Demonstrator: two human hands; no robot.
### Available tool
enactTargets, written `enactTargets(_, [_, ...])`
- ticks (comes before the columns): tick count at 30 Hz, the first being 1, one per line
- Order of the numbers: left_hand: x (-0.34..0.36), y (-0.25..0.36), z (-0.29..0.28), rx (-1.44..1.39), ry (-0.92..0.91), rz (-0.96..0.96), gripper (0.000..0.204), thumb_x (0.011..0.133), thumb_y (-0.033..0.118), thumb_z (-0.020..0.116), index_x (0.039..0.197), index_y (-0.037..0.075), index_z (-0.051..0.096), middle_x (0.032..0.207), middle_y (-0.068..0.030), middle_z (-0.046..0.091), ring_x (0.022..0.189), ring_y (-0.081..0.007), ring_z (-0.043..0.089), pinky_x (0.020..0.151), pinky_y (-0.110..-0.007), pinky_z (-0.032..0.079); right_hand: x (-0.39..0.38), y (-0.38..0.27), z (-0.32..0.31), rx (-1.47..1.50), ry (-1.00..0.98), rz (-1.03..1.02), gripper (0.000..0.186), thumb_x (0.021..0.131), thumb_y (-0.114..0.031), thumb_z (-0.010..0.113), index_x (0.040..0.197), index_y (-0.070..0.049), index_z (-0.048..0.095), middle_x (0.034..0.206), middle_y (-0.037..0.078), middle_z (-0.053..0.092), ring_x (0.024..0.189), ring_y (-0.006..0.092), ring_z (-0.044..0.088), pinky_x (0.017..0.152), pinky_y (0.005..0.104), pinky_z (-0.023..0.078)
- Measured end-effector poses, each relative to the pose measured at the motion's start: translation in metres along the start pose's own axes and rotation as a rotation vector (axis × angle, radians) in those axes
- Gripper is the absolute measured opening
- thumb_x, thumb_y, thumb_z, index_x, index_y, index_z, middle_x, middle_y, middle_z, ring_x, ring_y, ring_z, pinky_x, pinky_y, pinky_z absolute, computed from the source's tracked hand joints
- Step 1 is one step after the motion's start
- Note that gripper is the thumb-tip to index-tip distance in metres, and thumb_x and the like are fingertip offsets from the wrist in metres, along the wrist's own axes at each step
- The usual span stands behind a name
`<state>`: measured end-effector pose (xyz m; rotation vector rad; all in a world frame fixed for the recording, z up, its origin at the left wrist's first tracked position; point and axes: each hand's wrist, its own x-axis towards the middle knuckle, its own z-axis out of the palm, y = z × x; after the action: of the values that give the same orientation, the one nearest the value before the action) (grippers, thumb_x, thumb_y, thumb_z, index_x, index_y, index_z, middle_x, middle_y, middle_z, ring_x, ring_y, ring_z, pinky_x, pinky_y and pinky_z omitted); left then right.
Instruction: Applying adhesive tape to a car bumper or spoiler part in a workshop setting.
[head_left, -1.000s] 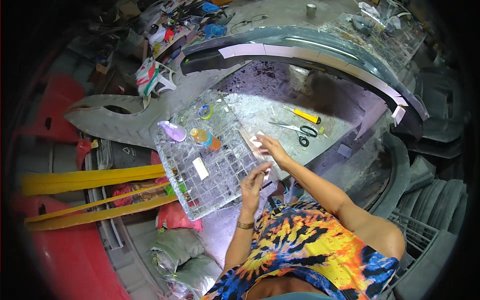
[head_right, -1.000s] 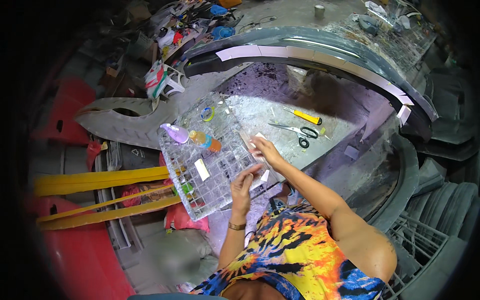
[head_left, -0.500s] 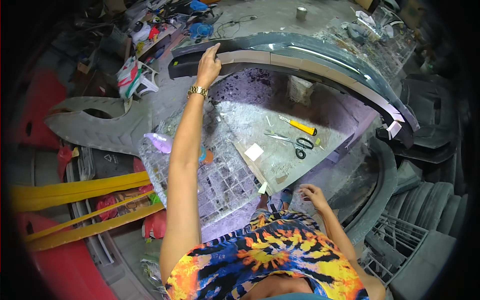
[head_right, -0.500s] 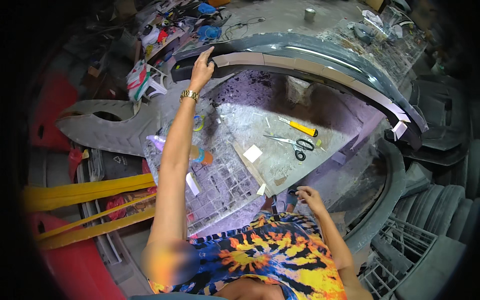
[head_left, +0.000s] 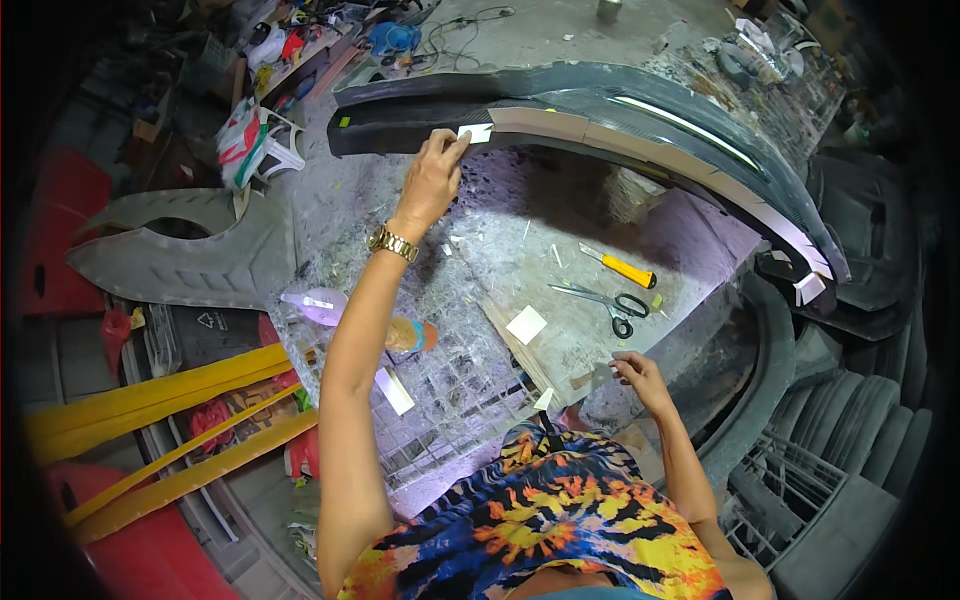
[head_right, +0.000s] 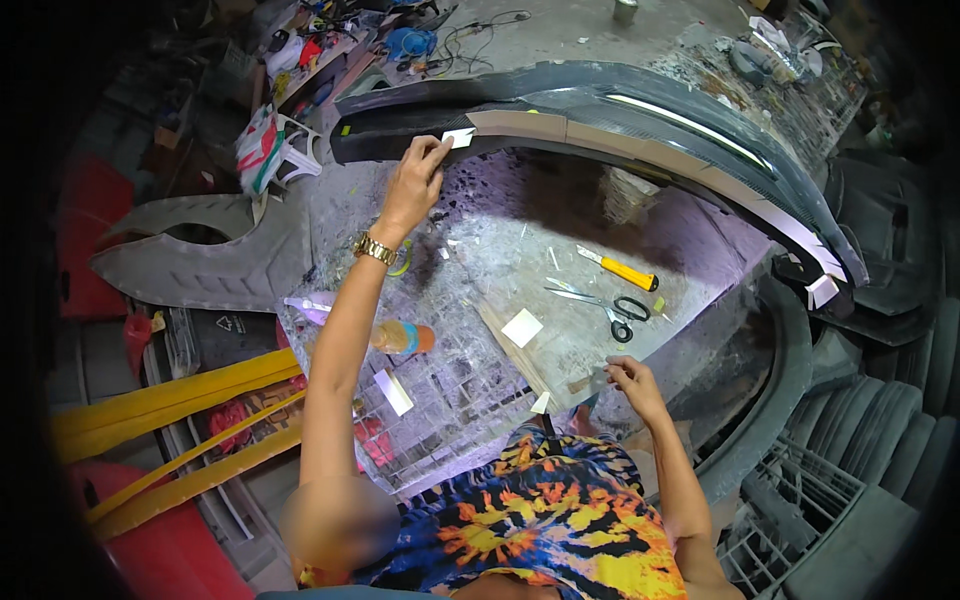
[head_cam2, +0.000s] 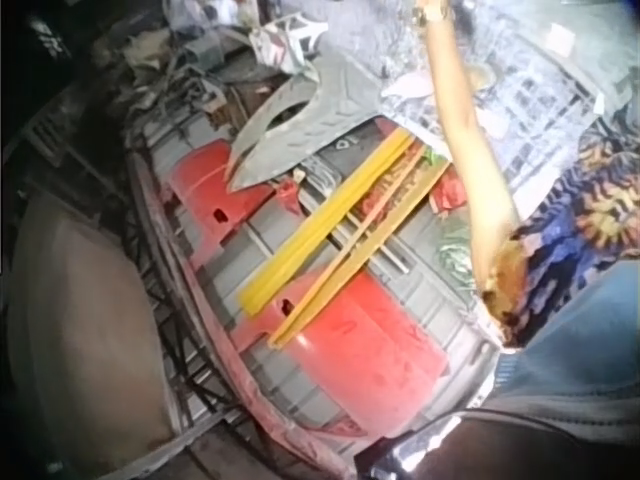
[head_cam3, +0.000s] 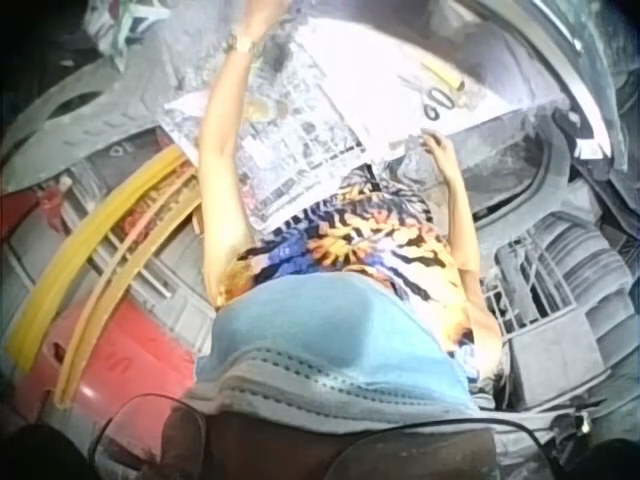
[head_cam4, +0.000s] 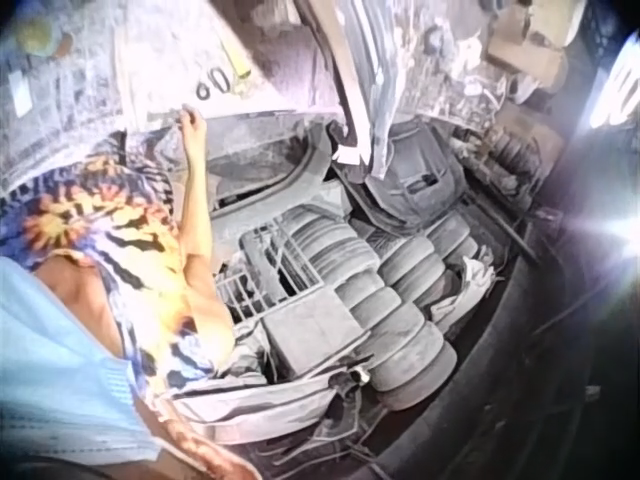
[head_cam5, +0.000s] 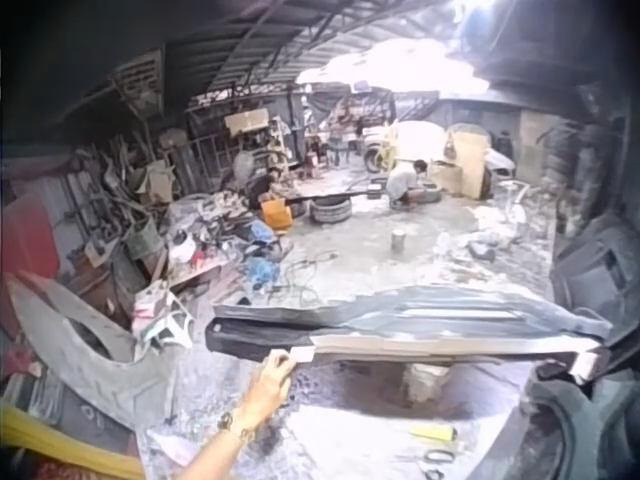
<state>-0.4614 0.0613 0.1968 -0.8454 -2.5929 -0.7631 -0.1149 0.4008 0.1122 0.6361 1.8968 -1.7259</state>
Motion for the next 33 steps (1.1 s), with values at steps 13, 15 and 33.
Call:
enactTargets(13, [0.029,-0.041,0.018,-0.693,0.097,-0.306,0.021,0.093,0.012,0.056,0.105,0.001,0.067,0.088,-0.0078,0.065,0.077,-0.0161,0.061,0.072,-0.027,0.049,0.032,-0.019,0.033,-0.069,-0.075,0.004,0.03,0.096,-0.027,0.057,0.115,-0.004,0.062,0.103,0.003,0.067,0.089,0.0126,0.061,0.078,0.0283,0.048])
enactTargets(15, [0.038,-0.049,0.015,-0.77,0.112,-0.453,0.024,0.095,0.016,0.053,0.103,-0.001,0.068,0.081,-0.0058,0.067,0.07,-0.0096,0.058,0.066,-0.024,0.048,0.035,-0.022,0.04,-0.073,-0.086,-0.005,0.03,0.096,-0.027,0.057,0.115,-0.004,0.061,0.103,0.003,0.067,0.089,0.0127,0.061,0.078,0.0282,0.048])
enactTargets(33, [0.012,0.02,-0.098,-0.932,0.193,-0.458,0.024,0.094,0.022,0.062,0.088,-0.001,0.067,0.07,0.0005,0.058,0.057,-0.001,0.047,0.049,-0.015,0.03,0.062,0.007,0.01,-0.351,0.324,-0.003,0.031,0.088,-0.025,0.064,0.069,0.0,0.063,0.055,0.009,0.057,0.05,0.0196,0.055,0.052,0.0348,0.042])
